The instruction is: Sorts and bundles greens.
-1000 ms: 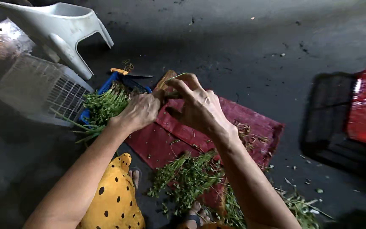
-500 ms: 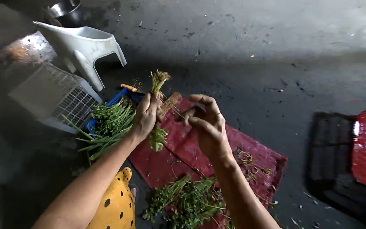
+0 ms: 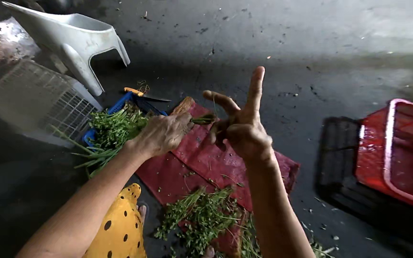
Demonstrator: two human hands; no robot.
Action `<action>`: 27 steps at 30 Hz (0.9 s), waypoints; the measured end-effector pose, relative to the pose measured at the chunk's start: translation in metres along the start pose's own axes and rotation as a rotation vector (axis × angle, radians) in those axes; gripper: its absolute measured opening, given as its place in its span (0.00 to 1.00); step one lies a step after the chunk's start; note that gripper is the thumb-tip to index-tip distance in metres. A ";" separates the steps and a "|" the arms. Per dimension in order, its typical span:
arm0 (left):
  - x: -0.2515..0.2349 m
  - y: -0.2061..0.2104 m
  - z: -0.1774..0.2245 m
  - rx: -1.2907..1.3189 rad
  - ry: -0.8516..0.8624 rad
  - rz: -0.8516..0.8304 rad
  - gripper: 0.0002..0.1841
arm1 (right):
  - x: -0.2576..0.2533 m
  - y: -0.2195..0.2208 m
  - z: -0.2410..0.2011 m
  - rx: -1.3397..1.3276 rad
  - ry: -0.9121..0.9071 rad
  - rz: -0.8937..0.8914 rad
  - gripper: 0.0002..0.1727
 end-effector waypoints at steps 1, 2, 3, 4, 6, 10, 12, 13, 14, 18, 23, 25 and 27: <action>0.001 0.000 0.000 -0.047 -0.032 -0.031 0.11 | 0.001 0.004 0.002 0.091 0.019 -0.042 0.68; 0.002 -0.002 0.001 -0.082 -0.098 -0.088 0.09 | 0.001 0.011 0.003 0.193 0.027 -0.104 0.70; 0.001 -0.004 0.003 -0.086 -0.181 -0.140 0.10 | 0.002 0.023 0.003 0.317 0.011 -0.178 0.69; -0.001 -0.006 0.003 -0.047 -0.279 -0.187 0.12 | 0.002 0.035 0.003 0.459 -0.033 -0.253 0.66; -0.005 -0.007 -0.004 0.136 -0.440 -0.190 0.14 | 0.002 0.051 0.006 0.696 -0.166 -0.348 0.55; -0.010 -0.008 -0.028 1.152 -0.669 0.026 0.15 | -0.001 0.039 0.016 0.059 0.018 0.035 0.43; -0.009 -0.013 -0.019 1.403 -0.565 0.083 0.16 | -0.002 0.020 0.024 -0.508 0.131 0.300 0.29; -0.008 -0.014 -0.012 1.383 -0.489 0.075 0.15 | -0.003 0.014 0.026 -0.767 0.200 0.417 0.32; -0.007 -0.012 -0.006 1.298 -0.412 0.054 0.15 | -0.004 0.011 0.026 -0.921 0.239 0.477 0.36; -0.001 -0.013 0.006 0.653 -0.099 0.037 0.14 | -0.007 0.013 0.012 -0.571 0.119 0.274 0.33; 0.003 -0.009 -0.005 0.080 -0.161 -0.259 0.12 | 0.003 0.013 0.005 0.036 0.066 -0.033 0.60; 0.003 -0.014 0.000 0.012 -0.313 -0.433 0.15 | 0.008 0.026 0.006 0.257 0.079 -0.155 0.67; 0.001 -0.015 -0.001 0.047 -0.430 -0.444 0.16 | 0.010 0.043 0.006 0.447 0.008 -0.281 0.64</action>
Point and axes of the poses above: each hand's wrist, its own x-axis away from the middle knuckle, its own y-axis out of the palm, z = x × y, the point moved 2 cm from there along -x, towards the middle knuckle, and after that the axes turned 15 degrees about -y, right-handed, at the moved point
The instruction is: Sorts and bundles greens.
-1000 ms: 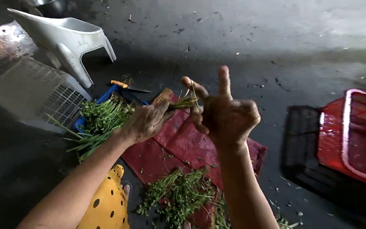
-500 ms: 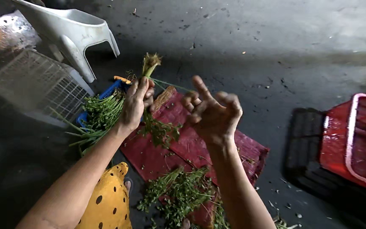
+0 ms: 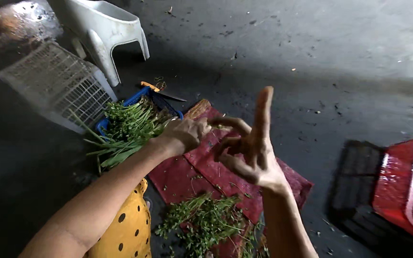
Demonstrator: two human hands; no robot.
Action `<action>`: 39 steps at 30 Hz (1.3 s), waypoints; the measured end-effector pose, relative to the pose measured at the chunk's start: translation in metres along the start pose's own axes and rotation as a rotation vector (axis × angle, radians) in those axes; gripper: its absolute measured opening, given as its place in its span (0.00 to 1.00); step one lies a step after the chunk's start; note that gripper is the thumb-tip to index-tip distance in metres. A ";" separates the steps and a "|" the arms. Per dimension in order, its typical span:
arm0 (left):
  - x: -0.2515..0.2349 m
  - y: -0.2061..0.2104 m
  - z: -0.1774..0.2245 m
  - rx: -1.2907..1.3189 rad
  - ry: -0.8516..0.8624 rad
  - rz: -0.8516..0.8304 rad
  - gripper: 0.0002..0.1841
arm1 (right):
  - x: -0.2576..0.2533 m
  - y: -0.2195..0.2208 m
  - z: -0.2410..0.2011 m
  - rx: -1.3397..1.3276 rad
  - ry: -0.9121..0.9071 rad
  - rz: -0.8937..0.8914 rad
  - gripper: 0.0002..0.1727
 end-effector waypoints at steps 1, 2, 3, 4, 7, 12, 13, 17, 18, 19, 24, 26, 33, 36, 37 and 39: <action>-0.004 0.000 -0.003 0.098 -0.011 0.029 0.15 | -0.002 0.007 -0.002 0.107 -0.056 -0.037 0.60; -0.008 0.000 -0.008 0.259 -0.022 0.050 0.17 | -0.004 0.011 -0.002 0.171 -0.102 -0.047 0.56; -0.013 0.002 -0.014 0.485 -0.044 0.080 0.18 | -0.006 0.014 -0.001 0.159 -0.117 -0.026 0.53; -0.018 0.005 -0.019 0.747 -0.079 0.099 0.19 | -0.008 0.015 0.000 0.062 -0.092 0.031 0.50; -0.019 0.003 -0.022 1.371 -0.041 0.145 0.15 | -0.014 0.009 0.015 -0.511 0.075 0.364 0.42; -0.007 0.006 -0.008 1.391 0.237 0.066 0.15 | -0.017 0.001 0.028 -1.322 0.272 0.734 0.45; -0.008 0.005 -0.008 1.290 0.283 0.066 0.14 | -0.018 0.000 0.025 -1.283 0.250 0.696 0.44; -0.006 -0.001 -0.015 0.695 0.421 0.253 0.14 | -0.017 -0.013 0.014 -0.817 0.083 0.562 0.33; -0.006 0.000 -0.016 0.551 0.455 0.305 0.14 | -0.015 -0.016 0.013 -0.736 0.041 0.504 0.37; -0.007 0.002 -0.018 0.422 0.465 0.339 0.14 | -0.013 -0.019 0.014 -0.676 0.023 0.455 0.40; 0.000 0.006 -0.017 -0.063 0.197 0.263 0.13 | -0.003 -0.019 0.027 -0.441 0.089 0.317 0.61; 0.004 0.004 -0.009 -0.138 0.040 0.217 0.13 | -0.008 -0.005 0.021 -0.239 0.089 0.173 0.68; -0.013 0.007 -0.024 1.055 -0.047 0.200 0.19 | -0.017 0.013 0.024 -0.549 0.119 0.364 0.39; -0.006 0.008 -0.007 1.391 0.159 0.092 0.16 | -0.017 0.009 0.033 -1.284 0.246 0.613 0.34; -0.005 0.009 -0.003 1.392 0.228 0.065 0.15 | -0.019 0.008 0.030 -1.413 0.264 0.669 0.37; -0.006 0.007 -0.002 1.291 0.332 0.038 0.13 | -0.022 0.003 0.022 -1.446 0.220 0.692 0.42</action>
Point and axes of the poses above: each hand's wrist, its own x-axis away from the middle knuckle, its own y-axis out of the palm, z = x × y, the point moved 2 cm from there along -x, towards the middle knuckle, and after that the axes turned 15 degrees about -y, right-handed, at the moved point
